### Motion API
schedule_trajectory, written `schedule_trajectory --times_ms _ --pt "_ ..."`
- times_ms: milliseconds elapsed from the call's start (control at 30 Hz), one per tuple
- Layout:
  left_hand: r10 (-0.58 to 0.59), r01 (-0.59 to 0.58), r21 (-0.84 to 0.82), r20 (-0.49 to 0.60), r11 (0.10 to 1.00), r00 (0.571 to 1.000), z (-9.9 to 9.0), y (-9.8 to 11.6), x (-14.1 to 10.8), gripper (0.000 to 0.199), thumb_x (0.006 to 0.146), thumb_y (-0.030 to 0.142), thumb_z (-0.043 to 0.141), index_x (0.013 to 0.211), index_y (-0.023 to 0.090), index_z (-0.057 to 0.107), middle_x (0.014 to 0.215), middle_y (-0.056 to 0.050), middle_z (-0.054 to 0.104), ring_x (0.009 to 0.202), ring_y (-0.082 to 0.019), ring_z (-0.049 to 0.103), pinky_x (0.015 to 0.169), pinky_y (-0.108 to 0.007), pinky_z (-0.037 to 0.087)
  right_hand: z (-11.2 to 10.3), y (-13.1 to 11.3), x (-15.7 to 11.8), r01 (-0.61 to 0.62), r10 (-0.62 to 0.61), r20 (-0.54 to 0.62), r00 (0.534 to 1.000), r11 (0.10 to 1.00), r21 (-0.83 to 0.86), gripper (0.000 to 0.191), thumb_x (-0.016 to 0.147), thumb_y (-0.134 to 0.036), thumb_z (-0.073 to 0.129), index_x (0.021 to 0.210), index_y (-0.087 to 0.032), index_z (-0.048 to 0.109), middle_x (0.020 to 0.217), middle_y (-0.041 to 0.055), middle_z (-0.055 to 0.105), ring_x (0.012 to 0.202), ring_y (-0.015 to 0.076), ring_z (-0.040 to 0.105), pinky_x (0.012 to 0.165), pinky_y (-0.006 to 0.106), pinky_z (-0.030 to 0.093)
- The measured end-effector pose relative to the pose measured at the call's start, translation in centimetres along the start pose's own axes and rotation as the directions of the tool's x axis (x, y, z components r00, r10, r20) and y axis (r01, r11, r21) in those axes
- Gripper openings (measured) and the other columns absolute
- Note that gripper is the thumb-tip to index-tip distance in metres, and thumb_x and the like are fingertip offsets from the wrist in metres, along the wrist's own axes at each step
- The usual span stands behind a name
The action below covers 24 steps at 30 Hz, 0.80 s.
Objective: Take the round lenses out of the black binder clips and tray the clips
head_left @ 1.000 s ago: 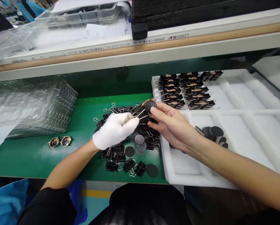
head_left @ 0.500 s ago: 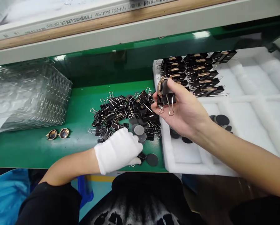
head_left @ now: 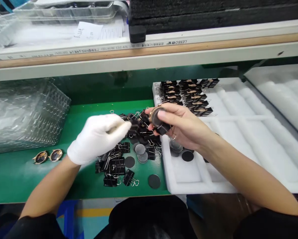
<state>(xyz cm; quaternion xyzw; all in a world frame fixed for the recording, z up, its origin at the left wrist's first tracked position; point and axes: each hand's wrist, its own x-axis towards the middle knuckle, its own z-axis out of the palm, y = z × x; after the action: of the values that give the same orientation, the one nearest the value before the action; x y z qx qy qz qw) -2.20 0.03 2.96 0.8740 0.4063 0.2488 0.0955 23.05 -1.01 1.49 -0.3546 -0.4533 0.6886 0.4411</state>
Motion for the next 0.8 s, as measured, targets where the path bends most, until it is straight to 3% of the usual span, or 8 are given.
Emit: schedule_trajectory --times_ms 67,133,300,433,533,600,700,800 --pt "-0.101 0.117 0.057 -0.232 0.991 0.968 0.6 0.6 -0.3 0.041 0.100 0.030 0.055 0.061 0.020 0.048 0.056 0.004 0.043 0.054 -0.010 0.038 0.056 -0.027 0.032 0.0 -0.3 -0.2 0.050 -0.036 0.095 0.995 0.988 -0.148 0.020 0.081 -0.043 0.088 0.092 -0.027 0.084 0.096 0.0057 0.079 0.125 0.0278 0.067 0.100 0.041 0.057" --pt "-0.075 0.101 0.073 -0.299 0.992 0.951 1.6 1.1 -0.6 0.042 0.099 0.027 0.054 0.059 0.020 0.044 0.054 0.004 0.040 0.053 -0.010 0.036 0.055 -0.028 0.031 0.1 -0.1 -0.2 0.074 -0.035 0.168 0.985 0.970 -0.233 0.020 0.080 -0.042 0.089 0.091 -0.027 0.085 0.096 0.0060 0.081 0.138 0.0294 0.058 0.114 0.046 0.048" --pt "0.120 -0.124 -0.013 -0.167 0.992 0.979 2.7 1.3 -0.8 0.038 0.097 0.019 0.052 0.060 0.020 0.047 0.056 0.004 0.046 0.053 -0.008 0.038 0.055 -0.026 0.032 0.1 1.3 0.0 0.075 -0.029 0.204 0.979 0.972 -0.223 0.024 0.077 -0.038 0.091 0.097 -0.026 0.085 0.103 0.0040 0.081 0.105 0.0242 0.075 0.096 0.040 0.059" --pt "0.065 -0.063 0.058 -0.030 0.996 0.997 1.8 0.7 -0.6 0.031 0.084 0.038 0.067 0.063 0.021 0.051 0.054 0.005 0.048 0.049 -0.009 0.040 0.053 -0.026 0.030 -0.3 1.1 -0.1 0.142 -0.072 0.284 0.956 0.962 -0.232 0.019 0.078 -0.029 0.090 0.096 -0.026 0.086 0.099 0.0029 0.082 0.096 0.0207 0.076 0.092 0.036 0.061" --pt "0.013 -0.021 0.108 0.075 0.994 0.997 1.3 0.4 -0.5 0.036 0.074 0.048 0.072 0.065 0.022 0.050 0.055 0.005 0.050 0.049 -0.010 0.043 0.052 -0.027 0.028 -0.6 0.7 -0.2 0.139 -0.042 0.382 0.923 0.963 -0.231 0.019 0.081 -0.026 0.087 0.100 -0.026 0.086 0.103 0.0043 0.082 0.101 0.0229 0.077 0.093 0.037 0.062" --pt "0.100 -0.110 0.074 0.129 0.991 0.987 1.4 0.1 -0.6 0.038 0.075 0.048 0.070 0.063 0.022 0.044 0.052 0.006 0.047 0.048 -0.010 0.041 0.051 -0.026 0.026 -0.7 0.6 -0.2 0.133 -0.017 0.433 0.901 0.962 -0.239 0.019 0.083 -0.026 0.086 0.102 -0.027 0.085 0.107 0.0052 0.082 0.116 0.0263 0.074 0.098 0.040 0.061" --pt "0.246 -0.252 0.044 0.110 0.967 0.963 1.8 -0.1 -0.6 0.044 0.076 0.047 0.067 0.060 0.022 0.035 0.047 0.007 0.037 0.044 -0.009 0.032 0.049 -0.026 0.023 -0.7 0.5 -0.1 0.139 0.002 0.469 0.883 0.954 -0.266 0.016 0.084 -0.027 0.085 0.100 -0.027 0.086 0.107 0.0059 0.083 0.136 0.0290 0.063 0.109 0.043 0.056" --pt "0.241 -0.249 0.146 0.068 0.957 0.968 2.0 0.0 -0.5 0.048 0.079 0.050 0.065 0.062 0.023 0.030 0.047 0.007 0.035 0.044 -0.009 0.030 0.049 -0.027 0.020 -0.6 0.6 0.1 0.148 -0.016 0.436 0.900 0.951 -0.271 0.013 0.085 -0.025 0.085 0.098 -0.027 0.086 0.104 0.0063 0.083 0.136 0.0289 0.063 0.108 0.041 0.057"
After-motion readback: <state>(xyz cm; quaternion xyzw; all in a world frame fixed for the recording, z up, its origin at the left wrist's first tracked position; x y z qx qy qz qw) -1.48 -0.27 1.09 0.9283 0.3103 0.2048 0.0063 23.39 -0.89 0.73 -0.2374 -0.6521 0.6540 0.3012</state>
